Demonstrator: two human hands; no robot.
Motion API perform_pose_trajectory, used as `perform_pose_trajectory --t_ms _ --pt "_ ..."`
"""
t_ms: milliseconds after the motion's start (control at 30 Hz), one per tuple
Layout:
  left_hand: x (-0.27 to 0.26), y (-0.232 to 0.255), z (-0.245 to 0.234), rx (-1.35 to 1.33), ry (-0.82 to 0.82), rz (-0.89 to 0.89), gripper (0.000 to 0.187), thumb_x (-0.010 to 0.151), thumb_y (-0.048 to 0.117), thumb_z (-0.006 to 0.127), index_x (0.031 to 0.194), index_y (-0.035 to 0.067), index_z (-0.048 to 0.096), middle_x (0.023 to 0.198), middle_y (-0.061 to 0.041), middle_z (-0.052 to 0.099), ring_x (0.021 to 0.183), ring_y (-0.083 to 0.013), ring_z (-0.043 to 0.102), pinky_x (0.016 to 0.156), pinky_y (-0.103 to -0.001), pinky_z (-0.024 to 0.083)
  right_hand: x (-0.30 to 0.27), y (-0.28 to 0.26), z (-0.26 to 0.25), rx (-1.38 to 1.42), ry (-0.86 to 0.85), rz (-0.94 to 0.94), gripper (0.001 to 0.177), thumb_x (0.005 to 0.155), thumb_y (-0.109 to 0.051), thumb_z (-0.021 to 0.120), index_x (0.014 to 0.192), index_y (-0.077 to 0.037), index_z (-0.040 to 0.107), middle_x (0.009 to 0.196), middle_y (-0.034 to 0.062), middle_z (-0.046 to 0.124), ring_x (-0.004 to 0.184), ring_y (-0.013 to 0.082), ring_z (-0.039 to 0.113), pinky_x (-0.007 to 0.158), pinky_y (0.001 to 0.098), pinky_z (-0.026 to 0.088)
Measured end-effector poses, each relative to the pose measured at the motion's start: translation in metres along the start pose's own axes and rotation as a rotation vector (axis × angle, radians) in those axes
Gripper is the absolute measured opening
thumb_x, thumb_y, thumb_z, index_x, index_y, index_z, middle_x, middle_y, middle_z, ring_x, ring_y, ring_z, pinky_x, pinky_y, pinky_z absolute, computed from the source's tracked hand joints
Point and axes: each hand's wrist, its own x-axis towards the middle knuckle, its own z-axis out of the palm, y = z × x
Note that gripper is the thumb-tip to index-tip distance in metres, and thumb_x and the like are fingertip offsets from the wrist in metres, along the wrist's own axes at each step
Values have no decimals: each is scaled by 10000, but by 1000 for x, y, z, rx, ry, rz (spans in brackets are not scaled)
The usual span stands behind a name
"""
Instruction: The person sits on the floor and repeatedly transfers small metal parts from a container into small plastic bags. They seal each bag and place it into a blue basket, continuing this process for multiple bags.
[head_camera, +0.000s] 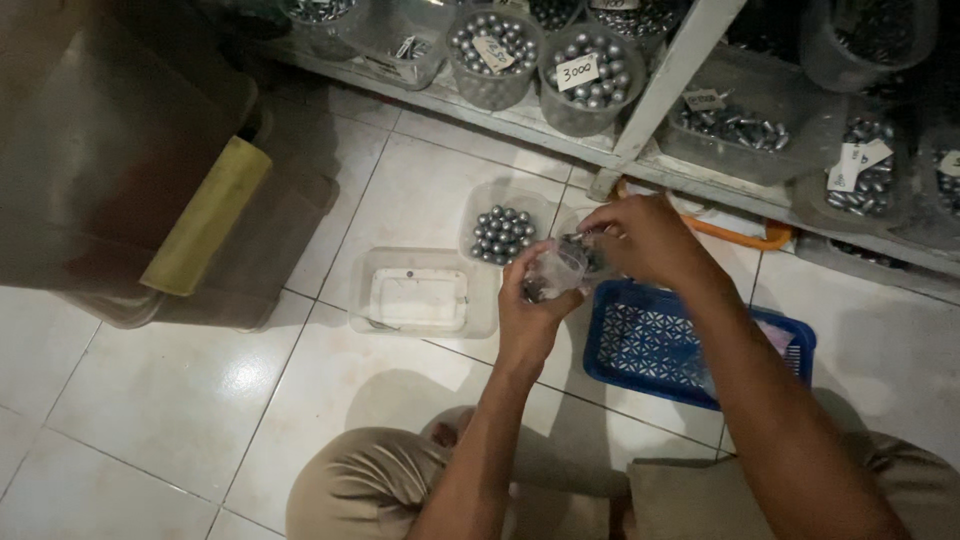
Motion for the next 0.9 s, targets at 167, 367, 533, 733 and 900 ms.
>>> perform_pose_trajectory --t_ms 167,367,533,733,900 --pt "-3 1 7 52 -50 43 631 703 182 758 1290 188 526 1262 -154 392 1213 -405 409 985 -545 346 -36 6 -2 394 134 204 237 785 -20 635 1012 -2 698 948 217 691 898 347 672 746 476 543" --pt "-8 -1 15 123 -106 124 611 751 202 759 1307 166 507 1257 -185 373 1165 -419 437 948 -551 377 -75 36 19 1209 301 305 175 848 49 591 1019 85 587 888 136 621 766 232 653 685 364 590" --pt "-12 -8 18 164 -106 107 649 707 240 807 1284 169 518 1221 -139 402 1079 -312 478 900 -459 412 -93 70 38 1365 293 289 171 885 4 553 1038 74 586 917 147 643 824 236 660 724 360 568" --pt "-21 -8 24 200 -197 256 472 842 158 703 1268 145 502 1158 -141 390 1088 -402 465 845 -561 424 -102 41 30 1197 319 296 229 873 22 569 1079 110 612 968 177 647 875 235 637 744 388 553" --pt "-17 -26 25 298 -185 205 574 686 97 779 1217 159 572 1112 -58 406 990 -255 518 808 -395 465 -105 26 23 742 286 368 252 820 -18 658 1059 58 678 894 174 684 774 196 634 726 336 543"
